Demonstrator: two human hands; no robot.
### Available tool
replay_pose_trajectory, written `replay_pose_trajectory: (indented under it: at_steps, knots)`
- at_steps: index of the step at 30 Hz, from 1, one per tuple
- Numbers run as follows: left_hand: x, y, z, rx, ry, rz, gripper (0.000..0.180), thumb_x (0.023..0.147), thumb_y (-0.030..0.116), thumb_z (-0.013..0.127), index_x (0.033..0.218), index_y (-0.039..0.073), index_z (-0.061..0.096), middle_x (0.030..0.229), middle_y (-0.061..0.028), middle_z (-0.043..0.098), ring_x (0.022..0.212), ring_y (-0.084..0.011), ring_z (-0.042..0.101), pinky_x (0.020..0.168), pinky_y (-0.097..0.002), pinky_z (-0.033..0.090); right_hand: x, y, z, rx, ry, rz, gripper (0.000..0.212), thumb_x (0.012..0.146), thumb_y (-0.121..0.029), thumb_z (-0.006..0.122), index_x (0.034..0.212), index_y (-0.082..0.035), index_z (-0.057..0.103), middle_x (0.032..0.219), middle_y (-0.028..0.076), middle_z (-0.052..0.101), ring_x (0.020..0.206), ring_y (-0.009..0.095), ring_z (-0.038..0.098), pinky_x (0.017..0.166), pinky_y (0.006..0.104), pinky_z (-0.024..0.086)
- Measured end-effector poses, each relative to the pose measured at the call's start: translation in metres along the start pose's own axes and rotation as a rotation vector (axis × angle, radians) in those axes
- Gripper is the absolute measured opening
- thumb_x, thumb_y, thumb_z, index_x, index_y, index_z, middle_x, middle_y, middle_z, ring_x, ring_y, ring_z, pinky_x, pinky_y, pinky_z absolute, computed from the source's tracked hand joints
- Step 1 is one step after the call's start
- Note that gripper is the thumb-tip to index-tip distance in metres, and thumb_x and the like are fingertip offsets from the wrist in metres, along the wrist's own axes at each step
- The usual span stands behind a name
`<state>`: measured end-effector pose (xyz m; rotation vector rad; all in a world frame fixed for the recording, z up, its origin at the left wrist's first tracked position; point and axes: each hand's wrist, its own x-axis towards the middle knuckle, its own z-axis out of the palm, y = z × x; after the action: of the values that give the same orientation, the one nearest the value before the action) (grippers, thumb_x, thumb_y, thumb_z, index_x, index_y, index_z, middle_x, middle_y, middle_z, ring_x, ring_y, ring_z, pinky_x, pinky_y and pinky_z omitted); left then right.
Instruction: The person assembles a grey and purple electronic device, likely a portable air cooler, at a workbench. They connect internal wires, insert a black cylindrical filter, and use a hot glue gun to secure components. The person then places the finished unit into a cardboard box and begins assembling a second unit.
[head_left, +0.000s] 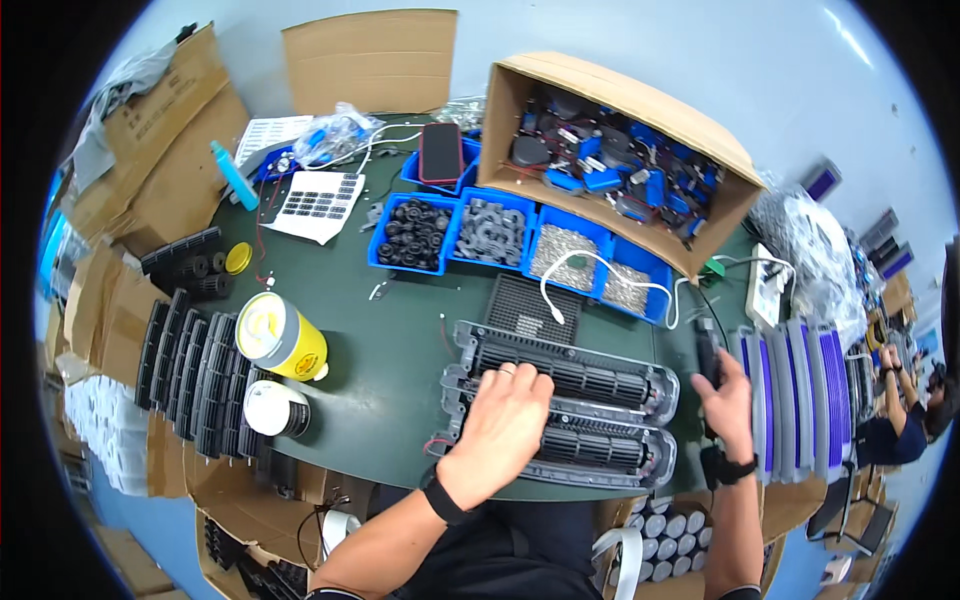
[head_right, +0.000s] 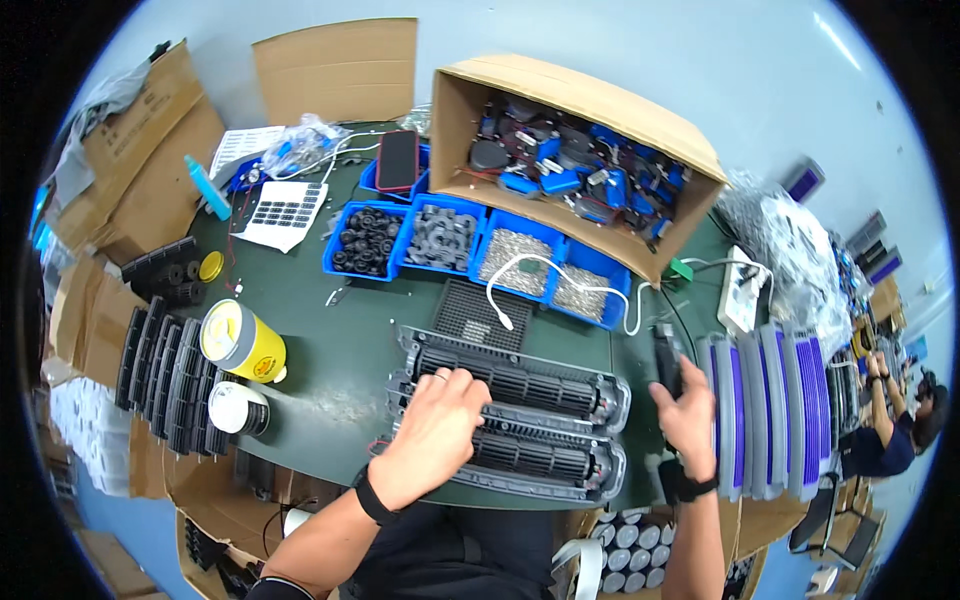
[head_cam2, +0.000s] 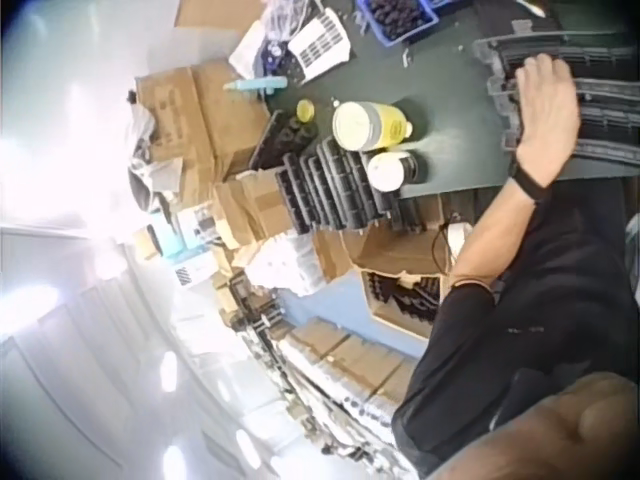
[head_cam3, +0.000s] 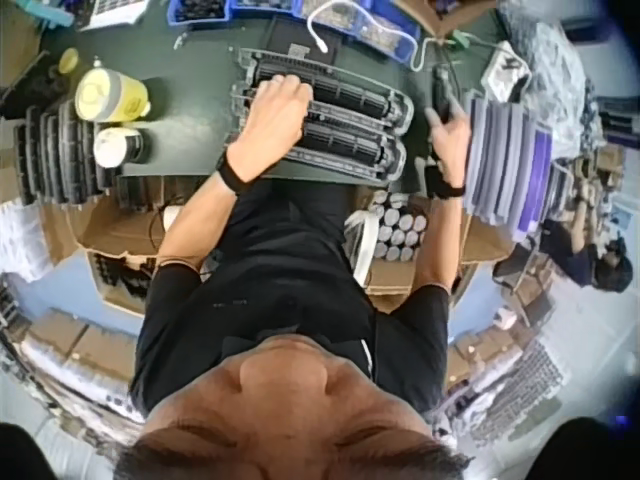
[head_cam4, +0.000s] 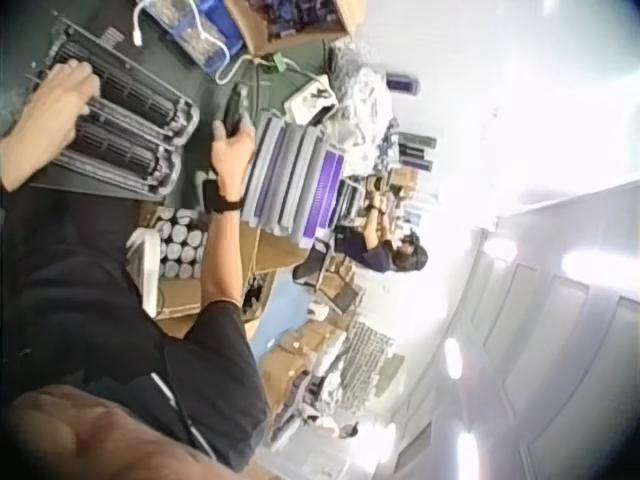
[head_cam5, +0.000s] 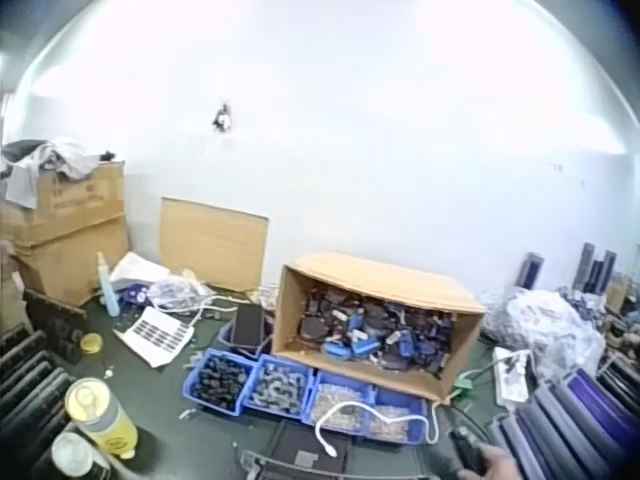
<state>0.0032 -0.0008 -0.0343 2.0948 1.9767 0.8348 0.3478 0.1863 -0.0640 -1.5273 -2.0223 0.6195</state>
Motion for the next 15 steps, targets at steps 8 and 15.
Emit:
replay_pose_trajectory:
  at_steps: [8,15]
  knots:
    - [-0.006,0.009,0.002,-0.075,-0.005,-0.049,0.031,0.074,-0.008,0.066,0.103,0.003,0.061,0.100,-0.0124,0.057,0.097,-0.0333,0.058,0.086,-0.0438,0.042,0.041,-0.175,-0.047,0.959,0.176,-0.241,0.048,0.089,-0.004,0.076,0.133,0.005,0.060,0.095,0.006,0.061,0.082,0.018,0.065,0.080,0.0362,0.057]
    - [0.006,0.012,-0.008,-0.181,-0.006,-0.103,0.074,0.076,-0.008,0.067,0.147,0.003,0.052,0.136,-0.0199,0.054,0.113,-0.0385,0.058,0.096,-0.0465,0.044,0.062,-0.234,0.029,1.085,-0.075,-0.280,0.034,0.091,-0.005,0.080,0.120,0.002,0.064,0.097,0.011,0.068,0.083,0.023,0.072,0.080,0.0389,0.059]
